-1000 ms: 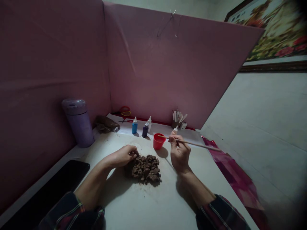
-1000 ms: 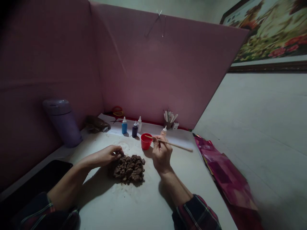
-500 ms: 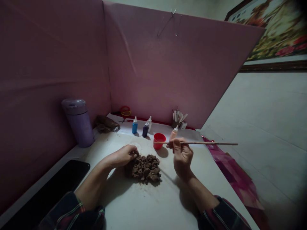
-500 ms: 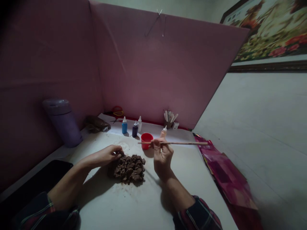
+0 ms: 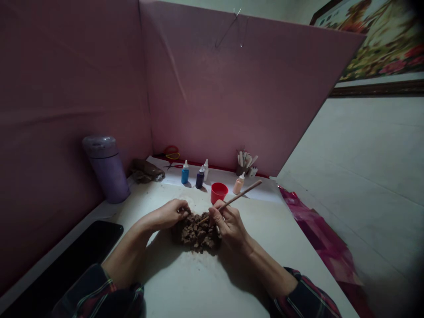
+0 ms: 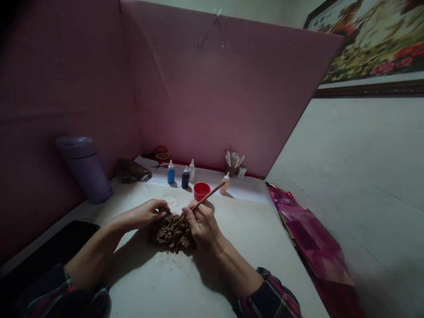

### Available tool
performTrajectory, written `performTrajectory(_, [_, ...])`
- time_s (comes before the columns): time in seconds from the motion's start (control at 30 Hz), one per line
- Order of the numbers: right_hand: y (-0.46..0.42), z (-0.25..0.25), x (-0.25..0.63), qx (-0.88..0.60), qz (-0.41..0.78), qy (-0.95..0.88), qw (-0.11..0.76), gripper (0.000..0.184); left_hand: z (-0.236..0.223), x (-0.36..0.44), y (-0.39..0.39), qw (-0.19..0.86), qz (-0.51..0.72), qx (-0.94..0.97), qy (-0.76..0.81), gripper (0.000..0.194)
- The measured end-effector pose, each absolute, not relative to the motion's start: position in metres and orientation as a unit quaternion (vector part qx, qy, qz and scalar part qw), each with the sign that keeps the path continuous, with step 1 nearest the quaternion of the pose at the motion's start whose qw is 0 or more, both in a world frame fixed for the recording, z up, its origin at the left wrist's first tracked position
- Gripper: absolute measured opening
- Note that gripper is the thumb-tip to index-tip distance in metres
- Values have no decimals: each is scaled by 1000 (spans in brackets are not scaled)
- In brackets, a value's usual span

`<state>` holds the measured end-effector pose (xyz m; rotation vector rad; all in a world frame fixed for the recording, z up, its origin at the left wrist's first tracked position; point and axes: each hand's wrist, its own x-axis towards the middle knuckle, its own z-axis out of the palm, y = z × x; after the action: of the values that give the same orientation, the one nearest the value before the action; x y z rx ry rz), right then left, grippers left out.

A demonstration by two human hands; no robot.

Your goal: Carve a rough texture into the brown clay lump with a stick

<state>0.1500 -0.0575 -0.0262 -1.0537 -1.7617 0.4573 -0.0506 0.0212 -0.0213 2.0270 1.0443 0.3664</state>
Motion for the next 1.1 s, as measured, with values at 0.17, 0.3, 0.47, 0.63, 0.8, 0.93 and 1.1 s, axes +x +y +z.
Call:
performTrajectory(0.17, [-57, -27, 152, -428, 194, -739, 482, 28, -21, -51, 21, 402, 150, 806, 408, 23])
performTrajectory(0.3, [-64, -27, 157, -414, 201, -673, 578, 27, -21, -51, 21, 394, 139, 810, 412, 24])
performTrajectory(0.47, [-69, -25, 154, -405, 173, -703, 558, 26, -20, -51, 20, 404, 141, 806, 410, 23])
performTrajectory(0.63, [-66, -22, 148, -410, 126, -753, 499, 26, -20, -51, 19, 408, 146, 801, 413, 24])
performTrajectory(0.8, [-66, -25, 149, -402, 123, -756, 501, 24, -22, -51, 21, 405, 153, 801, 413, 22])
performTrajectory(0.93, [-69, -31, 151, -396, 130, -735, 535, 25, -21, -51, 20, 411, 155, 797, 414, 21])
performTrajectory(1.1, [-72, -33, 152, -405, 142, -697, 575, 23, -19, -50, 19, 404, 147, 803, 413, 22])
